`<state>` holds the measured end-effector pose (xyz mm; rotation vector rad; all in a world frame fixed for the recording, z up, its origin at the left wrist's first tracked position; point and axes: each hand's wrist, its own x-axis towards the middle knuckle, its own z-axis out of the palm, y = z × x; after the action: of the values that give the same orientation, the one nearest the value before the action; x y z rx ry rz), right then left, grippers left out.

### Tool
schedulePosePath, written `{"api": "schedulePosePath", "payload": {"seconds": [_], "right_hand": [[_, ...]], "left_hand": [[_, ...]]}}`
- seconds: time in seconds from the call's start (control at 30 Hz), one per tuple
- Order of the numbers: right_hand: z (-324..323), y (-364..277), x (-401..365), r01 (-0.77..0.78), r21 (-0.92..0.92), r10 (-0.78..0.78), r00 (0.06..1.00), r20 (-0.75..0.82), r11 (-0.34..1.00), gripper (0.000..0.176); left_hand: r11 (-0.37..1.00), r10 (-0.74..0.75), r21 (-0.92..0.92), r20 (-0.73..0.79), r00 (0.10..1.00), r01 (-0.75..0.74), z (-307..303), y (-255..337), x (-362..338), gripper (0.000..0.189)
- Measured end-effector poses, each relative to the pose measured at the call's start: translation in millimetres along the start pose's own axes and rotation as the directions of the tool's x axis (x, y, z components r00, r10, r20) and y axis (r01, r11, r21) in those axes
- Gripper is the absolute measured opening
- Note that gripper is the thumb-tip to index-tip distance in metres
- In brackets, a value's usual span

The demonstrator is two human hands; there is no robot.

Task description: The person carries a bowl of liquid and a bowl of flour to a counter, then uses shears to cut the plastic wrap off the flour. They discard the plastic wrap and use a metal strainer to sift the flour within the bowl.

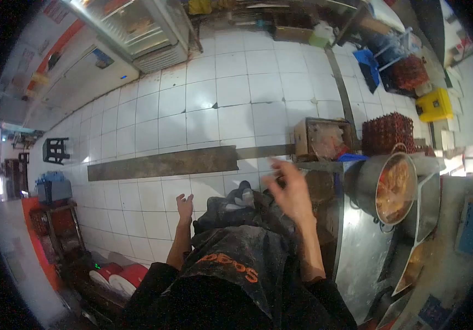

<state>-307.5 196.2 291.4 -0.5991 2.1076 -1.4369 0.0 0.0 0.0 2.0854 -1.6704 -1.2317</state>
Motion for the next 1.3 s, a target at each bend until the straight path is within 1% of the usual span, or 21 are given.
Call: {"api": "schedulePosePath", "payload": {"seconds": [0.03,0.07,0.1,0.17,0.2,0.23,0.3,0.37,0.43,0.47,0.5,0.57,0.7,0.77,0.83,0.9,0.97,1.03,1.1,1.2,1.3], "right_hand": [[0.1,4.6,1.9,0.054,-0.185,-0.014,0.977,0.213,0.981,0.043],[-1.0,11.8,3.4,0.142,-0.348,0.015,0.911,0.413,0.927,0.044],[50.3,9.3,3.8,0.147,-0.301,-0.001,0.9,0.436,0.942,0.044],[65.5,39.7,6.6,0.373,-0.363,-0.078,0.781,0.62,0.854,0.045],[70.0,46.5,17.3,0.419,-0.338,-0.067,0.704,0.707,0.843,0.046],[72.0,39.5,22.6,0.435,-0.332,-0.082,0.699,0.71,0.837,0.046],[68.9,27.4,33.0,0.318,-0.403,0.142,0.607,0.782,0.859,0.045],[63.8,48.2,48.8,0.35,-0.367,0.085,0.614,0.785,0.862,0.048],[57.1,47.5,70.6,0.329,-0.406,0.058,0.712,0.7,0.853,0.05],[51.8,46.0,80.7,0.334,-0.402,0.045,0.719,0.694,0.852,0.05],[44.6,42.0,93.0,0.287,-0.43,0.093,0.733,0.674,0.856,0.051],[31.3,41.1,118.0,0.239,-0.458,0.128,0.761,0.636,0.856,0.051],[3.5,61.7,169.8,0.273,-0.427,0.027,0.816,0.577,0.862,0.055],[-8.5,59.6,199.2,0.266,-0.45,0.049,0.816,0.575,0.853,0.055],[-24.7,44.5,234.0,0.26,-0.447,0.055,0.815,0.577,0.856,0.054],[-38.2,32.8,258.0,0.163,-0.534,0.213,0.793,0.571,0.83,0.055],[-46.6,39.5,285.4,0.166,-0.532,0.183,0.821,0.541,0.83,0.054],[-52.8,39.0,314.8,0.172,-0.531,0.183,0.814,0.551,0.83,0.055],[-54.6,47.0,344.2,0.173,-0.57,0.2,0.824,0.531,0.803,0.057],[-53.8,42.1,391.8,0.055,-0.518,0.247,0.832,0.496,0.853,0.061],[-46.2,51.9,438.9,0.042,-0.482,0.194,0.882,0.43,0.875,0.06]], "left_hand": [[0.998,0.016,-0.069,0.024,1.0,-0.014,11.4,4.1,-13.3,0.054],[0.99,0.035,-0.138,0.045,0.998,-0.028,22.3,9.0,-26.7,0.05],[0.993,0.033,-0.109,0.001,0.999,-0.033,-27.9,2.5,2.3,0.05],[0.972,0.108,-0.218,0.057,0.993,-0.093,-10.2,-2.8,5.7,0.047],[0.976,0.088,-0.202,0.049,0.995,-0.077,-10.0,24.3,0.3,0.046],[0.973,0.095,-0.212,0.035,0.995,-0.085,-5.2,26.9,5.1,0.046],[0.964,0.164,-0.224,0.075,0.984,-0.144,6.3,27.1,9.3,0.054],[0.959,0.169,-0.243,0.076,0.983,-0.146,19.6,28.4,18.0,0.054],[0.971,0.083,-0.232,0.117,0.99,-0.054,30.0,40.5,27.6,0.054],[0.968,0.037,-0.251,0.121,0.992,-0.005,34.0,47.7,30.1,0.052],[0.966,0.059,-0.256,0.12,0.991,-0.026,35.6,58.5,33.8,0.052],[0.994,-0.033,-0.099,0.087,0.996,0.042,42.5,75.1,41.6,0.054],[0.992,-0.03,0.125,0.085,0.996,0.019,58.4,72.8,78.6,0.058],[0.984,-0.175,0.034,0.053,0.983,0.173,60.8,91.5,76.4,0.057],[0.977,-0.139,0.168,0.018,0.99,0.134,81.0,74.2,101.4,0.061],[0.985,-0.17,-0.015,0.057,0.984,0.171,83.5,97.8,92.9,0.058],[0.981,-0.183,0.107,0.225,0.957,0.162,105.9,55.9,139.5,0.063],[0.982,-0.154,0.14,0.218,0.964,0.125,113.0,76.6,138.6,0.065],[0.986,-0.164,-0.024,0.051,0.985,0.165,144.8,74.3,139.0,0.061],[0.976,-0.203,0.097,0.065,0.977,0.196,165.8,118.0,159.1,0.057],[0.969,-0.163,0.208,0.115,0.98,0.137,177.7,171.6,206.0,0.053]]}}
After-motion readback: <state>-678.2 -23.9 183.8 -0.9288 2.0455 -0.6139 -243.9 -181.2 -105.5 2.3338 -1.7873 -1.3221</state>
